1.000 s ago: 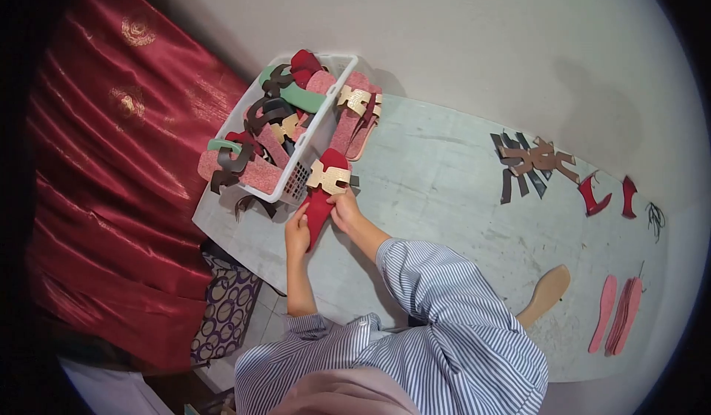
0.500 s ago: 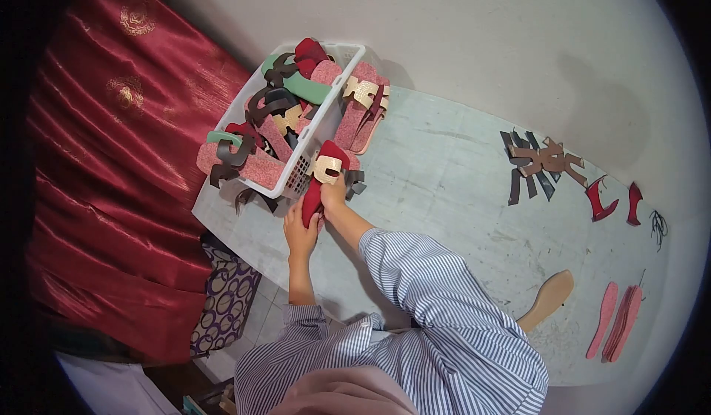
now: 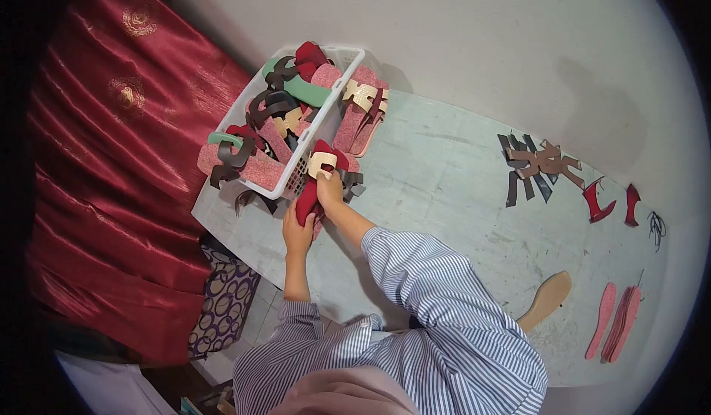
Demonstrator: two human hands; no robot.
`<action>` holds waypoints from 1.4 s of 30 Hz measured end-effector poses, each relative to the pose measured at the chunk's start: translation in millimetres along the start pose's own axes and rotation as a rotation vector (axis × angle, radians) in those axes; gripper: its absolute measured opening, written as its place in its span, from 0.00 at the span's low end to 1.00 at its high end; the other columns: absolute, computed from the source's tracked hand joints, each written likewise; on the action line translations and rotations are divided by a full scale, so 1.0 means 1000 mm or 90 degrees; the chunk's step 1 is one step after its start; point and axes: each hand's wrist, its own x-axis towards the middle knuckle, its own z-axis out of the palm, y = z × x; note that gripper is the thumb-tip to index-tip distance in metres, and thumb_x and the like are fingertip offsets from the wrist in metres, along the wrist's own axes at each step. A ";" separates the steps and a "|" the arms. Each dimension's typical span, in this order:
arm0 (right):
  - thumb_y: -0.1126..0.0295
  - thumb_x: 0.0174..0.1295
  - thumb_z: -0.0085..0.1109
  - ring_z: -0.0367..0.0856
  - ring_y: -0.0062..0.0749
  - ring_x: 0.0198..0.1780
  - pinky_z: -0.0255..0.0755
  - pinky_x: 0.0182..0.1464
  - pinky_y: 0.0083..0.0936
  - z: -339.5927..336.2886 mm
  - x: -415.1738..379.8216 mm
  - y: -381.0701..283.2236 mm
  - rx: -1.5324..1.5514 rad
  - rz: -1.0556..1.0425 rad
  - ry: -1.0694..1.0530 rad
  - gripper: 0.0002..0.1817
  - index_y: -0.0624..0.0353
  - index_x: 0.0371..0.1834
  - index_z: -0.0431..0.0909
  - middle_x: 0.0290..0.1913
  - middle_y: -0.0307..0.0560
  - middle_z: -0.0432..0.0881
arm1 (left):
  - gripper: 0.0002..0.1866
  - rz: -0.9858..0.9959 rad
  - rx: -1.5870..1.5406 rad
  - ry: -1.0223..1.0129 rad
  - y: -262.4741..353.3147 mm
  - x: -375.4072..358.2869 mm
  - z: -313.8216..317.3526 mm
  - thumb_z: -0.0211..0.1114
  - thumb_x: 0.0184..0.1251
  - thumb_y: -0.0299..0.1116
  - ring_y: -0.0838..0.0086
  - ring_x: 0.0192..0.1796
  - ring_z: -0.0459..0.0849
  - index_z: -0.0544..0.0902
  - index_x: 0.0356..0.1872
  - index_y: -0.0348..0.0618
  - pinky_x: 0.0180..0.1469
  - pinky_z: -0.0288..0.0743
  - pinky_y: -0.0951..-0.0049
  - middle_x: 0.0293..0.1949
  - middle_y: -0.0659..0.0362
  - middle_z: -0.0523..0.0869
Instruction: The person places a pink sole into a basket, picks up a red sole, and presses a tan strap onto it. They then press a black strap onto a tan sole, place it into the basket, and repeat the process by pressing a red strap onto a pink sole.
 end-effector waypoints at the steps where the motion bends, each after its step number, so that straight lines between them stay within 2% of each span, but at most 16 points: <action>1: 0.62 0.50 0.55 0.72 0.51 0.50 0.63 0.53 0.34 -0.002 -0.005 -0.004 0.006 -0.037 0.036 0.24 0.65 0.47 0.69 0.46 0.62 0.73 | 0.33 0.002 -0.001 -0.001 0.001 0.001 -0.002 0.62 0.52 0.50 0.53 0.49 0.72 0.67 0.55 0.37 0.51 0.65 0.60 0.47 0.48 0.75; 3: 0.63 0.50 0.56 0.74 0.50 0.47 0.65 0.50 0.34 -0.006 -0.003 -0.002 -0.056 -0.040 0.067 0.22 0.65 0.45 0.69 0.42 0.60 0.75 | 0.29 -0.040 0.003 -0.042 0.001 0.003 -0.004 0.62 0.52 0.42 0.53 0.51 0.71 0.68 0.55 0.39 0.53 0.65 0.62 0.48 0.48 0.74; 5: 0.64 0.50 0.58 0.76 0.48 0.44 0.67 0.48 0.34 -0.010 0.004 0.002 -0.117 -0.043 0.098 0.20 0.64 0.43 0.70 0.39 0.58 0.78 | 0.29 -0.017 0.018 -0.042 -0.001 0.006 -0.005 0.62 0.53 0.42 0.53 0.51 0.71 0.68 0.54 0.38 0.53 0.65 0.62 0.48 0.47 0.74; 8: 0.64 0.47 0.62 0.77 0.47 0.42 0.68 0.45 0.36 -0.024 0.012 0.000 -0.168 -0.062 0.028 0.20 0.62 0.41 0.70 0.37 0.55 0.79 | 0.28 0.015 0.037 -0.034 -0.001 0.007 -0.004 0.62 0.53 0.42 0.53 0.51 0.71 0.68 0.53 0.36 0.53 0.65 0.61 0.48 0.47 0.74; 10: 0.62 0.46 0.63 0.78 0.47 0.39 0.69 0.43 0.37 -0.033 0.006 -0.012 -0.339 -0.117 0.004 0.21 0.61 0.40 0.71 0.35 0.54 0.80 | 0.28 0.024 0.045 -0.026 -0.001 0.005 -0.003 0.61 0.53 0.41 0.52 0.50 0.71 0.68 0.52 0.35 0.52 0.65 0.61 0.47 0.46 0.74; 13: 0.61 0.46 0.63 0.78 0.46 0.39 0.69 0.43 0.36 -0.041 0.000 -0.015 -0.329 -0.115 0.041 0.21 0.61 0.40 0.70 0.35 0.53 0.80 | 0.26 0.067 0.088 0.024 0.004 0.003 0.001 0.61 0.53 0.41 0.52 0.51 0.70 0.69 0.50 0.35 0.54 0.63 0.60 0.48 0.46 0.73; 17: 0.62 0.46 0.62 0.78 0.45 0.40 0.70 0.43 0.36 -0.051 0.000 -0.013 -0.310 -0.093 0.064 0.21 0.61 0.41 0.69 0.36 0.53 0.79 | 0.25 0.046 0.182 0.077 0.016 -0.004 0.004 0.60 0.53 0.43 0.56 0.54 0.68 0.70 0.48 0.38 0.56 0.59 0.57 0.51 0.50 0.71; 22: 0.66 0.47 0.58 0.75 0.46 0.39 0.68 0.44 0.38 -0.074 -0.013 -0.022 -0.264 -0.178 0.032 0.19 0.62 0.41 0.68 0.33 0.50 0.77 | 0.24 0.020 0.211 0.096 0.045 -0.007 0.010 0.58 0.54 0.38 0.54 0.60 0.62 0.68 0.51 0.38 0.61 0.50 0.51 0.56 0.48 0.67; 23: 0.70 0.48 0.54 0.74 0.44 0.45 0.66 0.46 0.35 -0.079 -0.012 -0.017 -0.354 -0.255 0.076 0.18 0.62 0.44 0.68 0.39 0.54 0.76 | 0.25 0.062 0.174 0.085 0.051 -0.005 0.014 0.57 0.54 0.38 0.54 0.63 0.59 0.67 0.53 0.38 0.62 0.48 0.50 0.58 0.48 0.64; 24: 0.70 0.48 0.54 0.74 0.44 0.45 0.66 0.46 0.35 -0.085 -0.017 -0.017 -0.352 -0.255 0.082 0.18 0.62 0.44 0.68 0.39 0.54 0.76 | 0.26 0.104 0.138 0.072 0.058 -0.004 0.017 0.56 0.55 0.37 0.54 0.66 0.56 0.65 0.55 0.39 0.64 0.46 0.50 0.61 0.48 0.62; 25: 0.70 0.48 0.53 0.70 0.44 0.50 0.63 0.50 0.37 -0.093 -0.022 -0.016 -0.409 -0.303 0.133 0.18 0.62 0.44 0.69 0.44 0.54 0.73 | 0.28 0.125 0.115 0.018 0.066 -0.002 0.022 0.55 0.55 0.35 0.54 0.68 0.52 0.63 0.58 0.38 0.64 0.43 0.49 0.64 0.47 0.58; 29: 0.71 0.51 0.50 0.60 0.45 0.60 0.53 0.59 0.43 -0.133 -0.029 -0.006 -0.525 -0.429 0.242 0.18 0.59 0.47 0.70 0.55 0.53 0.66 | 0.28 0.226 0.017 -0.098 0.107 0.005 0.058 0.52 0.54 0.29 0.56 0.68 0.51 0.61 0.60 0.39 0.65 0.43 0.52 0.65 0.50 0.58; 31: 0.70 0.52 0.49 0.57 0.45 0.63 0.50 0.61 0.45 -0.162 -0.036 -0.006 -0.570 -0.407 0.252 0.19 0.59 0.49 0.69 0.57 0.52 0.65 | 0.30 0.337 0.047 -0.246 0.130 0.002 0.082 0.52 0.54 0.27 0.59 0.68 0.51 0.60 0.61 0.39 0.65 0.45 0.54 0.65 0.51 0.57; 36: 0.67 0.55 0.47 0.53 0.44 0.66 0.46 0.63 0.48 -0.261 -0.061 -0.010 -0.669 -0.316 0.350 0.18 0.57 0.50 0.70 0.61 0.51 0.62 | 0.31 0.463 -0.049 -0.343 0.204 -0.030 0.128 0.52 0.53 0.26 0.62 0.69 0.52 0.59 0.62 0.38 0.65 0.47 0.56 0.65 0.52 0.57; 41: 0.69 0.54 0.48 0.53 0.45 0.66 0.43 0.64 0.50 -0.351 -0.108 0.004 -0.666 -0.252 0.556 0.16 0.57 0.47 0.73 0.61 0.53 0.62 | 0.31 0.672 -0.078 -0.418 0.274 -0.075 0.157 0.53 0.54 0.32 0.65 0.68 0.53 0.59 0.62 0.38 0.65 0.48 0.57 0.65 0.54 0.57; 42: 0.69 0.54 0.48 0.53 0.45 0.66 0.43 0.64 0.50 -0.365 -0.120 0.009 -0.681 -0.240 0.568 0.16 0.57 0.47 0.73 0.61 0.53 0.62 | 0.31 0.674 -0.099 -0.425 0.284 -0.085 0.160 0.53 0.54 0.32 0.65 0.68 0.53 0.59 0.62 0.38 0.65 0.48 0.57 0.65 0.54 0.57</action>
